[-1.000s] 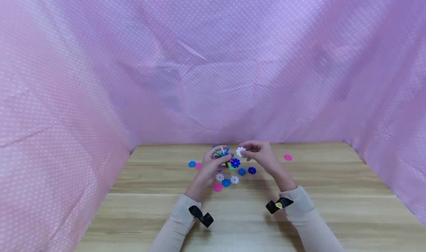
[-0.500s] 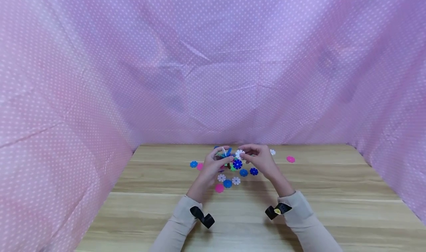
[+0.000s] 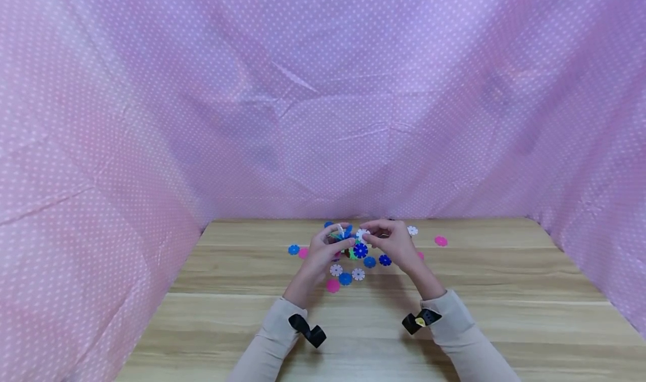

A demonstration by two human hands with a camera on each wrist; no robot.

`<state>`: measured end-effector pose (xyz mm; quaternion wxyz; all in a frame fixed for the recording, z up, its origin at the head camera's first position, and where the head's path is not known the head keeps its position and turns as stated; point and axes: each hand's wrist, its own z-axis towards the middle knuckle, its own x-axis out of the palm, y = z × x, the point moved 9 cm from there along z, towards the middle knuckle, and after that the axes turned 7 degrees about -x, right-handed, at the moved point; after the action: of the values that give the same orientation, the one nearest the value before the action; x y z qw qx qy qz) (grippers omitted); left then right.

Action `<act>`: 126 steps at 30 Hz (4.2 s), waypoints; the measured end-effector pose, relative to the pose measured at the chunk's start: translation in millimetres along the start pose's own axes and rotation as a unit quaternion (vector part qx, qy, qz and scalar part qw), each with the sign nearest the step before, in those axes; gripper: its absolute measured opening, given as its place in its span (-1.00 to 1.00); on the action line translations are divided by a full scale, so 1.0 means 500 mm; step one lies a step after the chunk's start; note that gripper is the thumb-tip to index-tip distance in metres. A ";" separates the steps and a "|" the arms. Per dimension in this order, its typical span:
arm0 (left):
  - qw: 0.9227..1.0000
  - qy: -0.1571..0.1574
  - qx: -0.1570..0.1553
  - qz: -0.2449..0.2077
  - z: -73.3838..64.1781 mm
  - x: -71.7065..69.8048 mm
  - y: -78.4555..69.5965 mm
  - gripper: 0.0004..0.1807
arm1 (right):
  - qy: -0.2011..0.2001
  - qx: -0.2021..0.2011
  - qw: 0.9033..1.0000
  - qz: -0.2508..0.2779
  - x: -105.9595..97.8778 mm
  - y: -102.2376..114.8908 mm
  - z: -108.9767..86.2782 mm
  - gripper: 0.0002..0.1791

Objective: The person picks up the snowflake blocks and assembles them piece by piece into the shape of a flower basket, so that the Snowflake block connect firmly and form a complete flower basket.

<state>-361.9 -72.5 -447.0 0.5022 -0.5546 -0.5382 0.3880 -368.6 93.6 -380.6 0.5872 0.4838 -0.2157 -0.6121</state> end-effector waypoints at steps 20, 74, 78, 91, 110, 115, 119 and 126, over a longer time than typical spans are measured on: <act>1.000 -0.026 0.008 -0.001 0.006 -0.009 -0.010 -0.52 | -0.002 0.006 0.999 0.042 0.012 -0.021 0.008 -0.81; 0.996 -0.019 -0.030 -0.079 0.015 -0.022 0.002 -0.42 | 0.290 0.042 0.941 -0.167 0.002 -0.175 -0.017 -0.67; 0.997 -0.016 -0.026 -0.076 0.017 -0.022 -0.002 -0.43 | 0.286 0.053 0.939 -0.184 0.006 -0.186 -0.019 -0.66; 0.996 0.001 -0.015 -0.089 0.021 -0.018 -0.007 -0.50 | 0.275 0.058 0.947 -0.153 -0.001 -0.192 -0.023 -0.75; 0.999 0.000 -0.023 -0.046 0.020 -0.015 0.001 -0.53 | 0.097 0.091 0.990 0.036 -0.018 -0.093 0.005 -0.68; 0.999 -0.005 -0.018 -0.030 0.022 -0.015 0.001 -0.49 | 0.040 0.088 0.993 0.066 -0.021 -0.052 0.017 -0.69; 1.000 -0.008 -0.008 -0.018 0.022 -0.015 0.000 -0.48 | 0.008 0.071 0.995 0.069 -0.018 -0.025 0.019 -0.71; 1.000 -0.006 -0.010 -0.012 0.018 -0.016 -0.001 -0.47 | -0.011 0.034 0.998 0.050 -0.004 -0.007 0.017 -0.75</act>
<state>-371.8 -79.1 -449.1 0.4979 -0.5507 -0.5515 0.3804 -377.7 93.5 -379.1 0.5977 0.4857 -0.2664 -0.5795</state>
